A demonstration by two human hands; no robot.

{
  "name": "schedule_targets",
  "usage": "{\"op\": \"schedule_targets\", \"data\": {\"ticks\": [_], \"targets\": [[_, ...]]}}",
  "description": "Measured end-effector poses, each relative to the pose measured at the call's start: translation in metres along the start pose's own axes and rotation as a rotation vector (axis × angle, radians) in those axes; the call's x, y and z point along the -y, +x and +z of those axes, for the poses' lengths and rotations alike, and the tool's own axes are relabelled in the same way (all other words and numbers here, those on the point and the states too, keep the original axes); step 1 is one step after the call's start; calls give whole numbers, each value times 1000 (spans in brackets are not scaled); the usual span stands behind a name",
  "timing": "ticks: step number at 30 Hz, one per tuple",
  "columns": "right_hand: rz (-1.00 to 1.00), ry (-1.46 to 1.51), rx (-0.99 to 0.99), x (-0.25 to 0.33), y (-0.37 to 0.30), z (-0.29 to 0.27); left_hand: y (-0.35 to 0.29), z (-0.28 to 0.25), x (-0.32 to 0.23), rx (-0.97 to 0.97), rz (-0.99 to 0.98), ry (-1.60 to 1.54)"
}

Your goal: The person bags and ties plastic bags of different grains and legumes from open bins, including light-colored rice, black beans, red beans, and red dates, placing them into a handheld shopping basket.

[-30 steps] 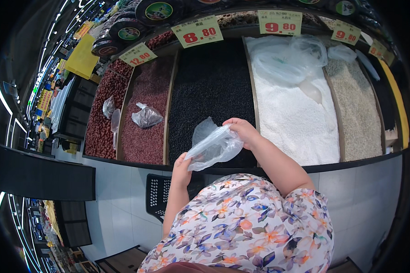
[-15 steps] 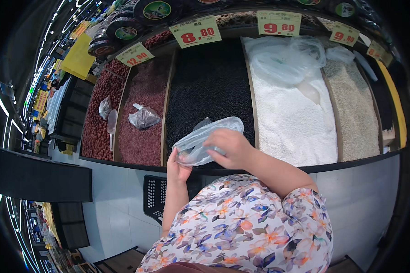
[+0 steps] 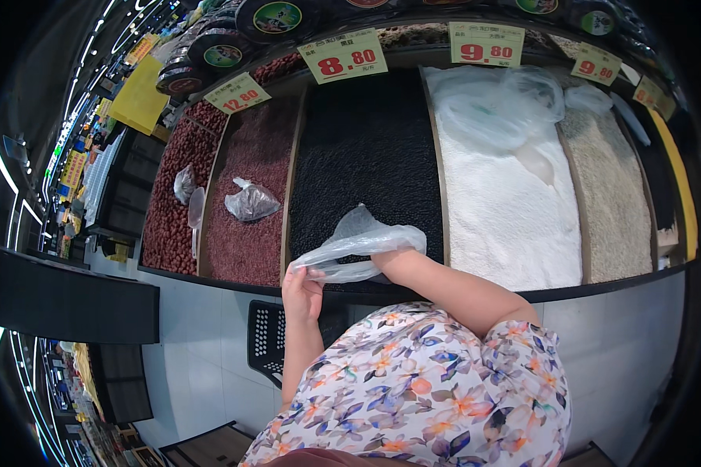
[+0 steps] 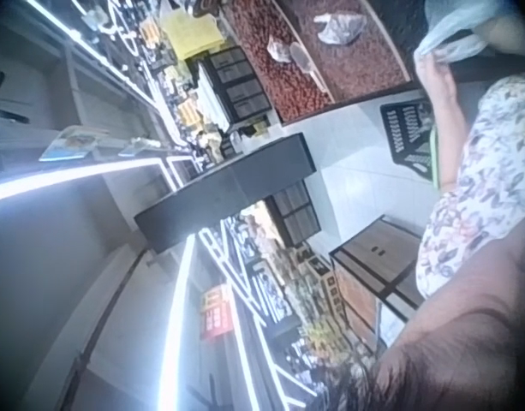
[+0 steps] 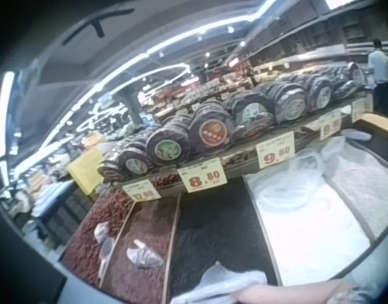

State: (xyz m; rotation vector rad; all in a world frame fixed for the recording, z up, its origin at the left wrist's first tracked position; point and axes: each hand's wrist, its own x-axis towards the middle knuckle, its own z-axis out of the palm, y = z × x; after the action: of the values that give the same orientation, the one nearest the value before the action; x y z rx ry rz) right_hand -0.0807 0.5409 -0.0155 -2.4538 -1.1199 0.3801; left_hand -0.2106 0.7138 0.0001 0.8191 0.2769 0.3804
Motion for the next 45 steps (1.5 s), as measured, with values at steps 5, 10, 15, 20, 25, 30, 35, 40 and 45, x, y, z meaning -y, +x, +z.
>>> {"op": "schedule_targets", "data": {"ticks": [5, 10, 15, 20, 25, 30, 35, 40, 45], "targets": [[-73, -209, 145, -13, -5, -5, -6, 19, -5, -52, -35, 21], [-205, 195, 120, -1, -4, -29, -14, -5, 8, -165, -128, 232], [-141, 274, 79, 9, 21, -41, -31, -10, 30, -114, -273, 435], [-64, 846, 51, 17, 52, -63, -39, 6, 24, 8, -215, 663], [-74, 1037, 70, 38, 65, -98, -40, 17, 13, 58, -35, 628], [-16, 1365, 16, 34, 84, -87, -29, 24, 1, -87, 214, 996], [-6, 1512, 25, 26, 87, -87, -9, 33, -7, -170, 375, 1271], [33, 1599, 94, 10, 83, -84, 15, 32, -10, -163, 609, 1454], [-119, 1072, -11, -16, 80, -64, 31, 42, -13, -90, 538, 1365]]}}
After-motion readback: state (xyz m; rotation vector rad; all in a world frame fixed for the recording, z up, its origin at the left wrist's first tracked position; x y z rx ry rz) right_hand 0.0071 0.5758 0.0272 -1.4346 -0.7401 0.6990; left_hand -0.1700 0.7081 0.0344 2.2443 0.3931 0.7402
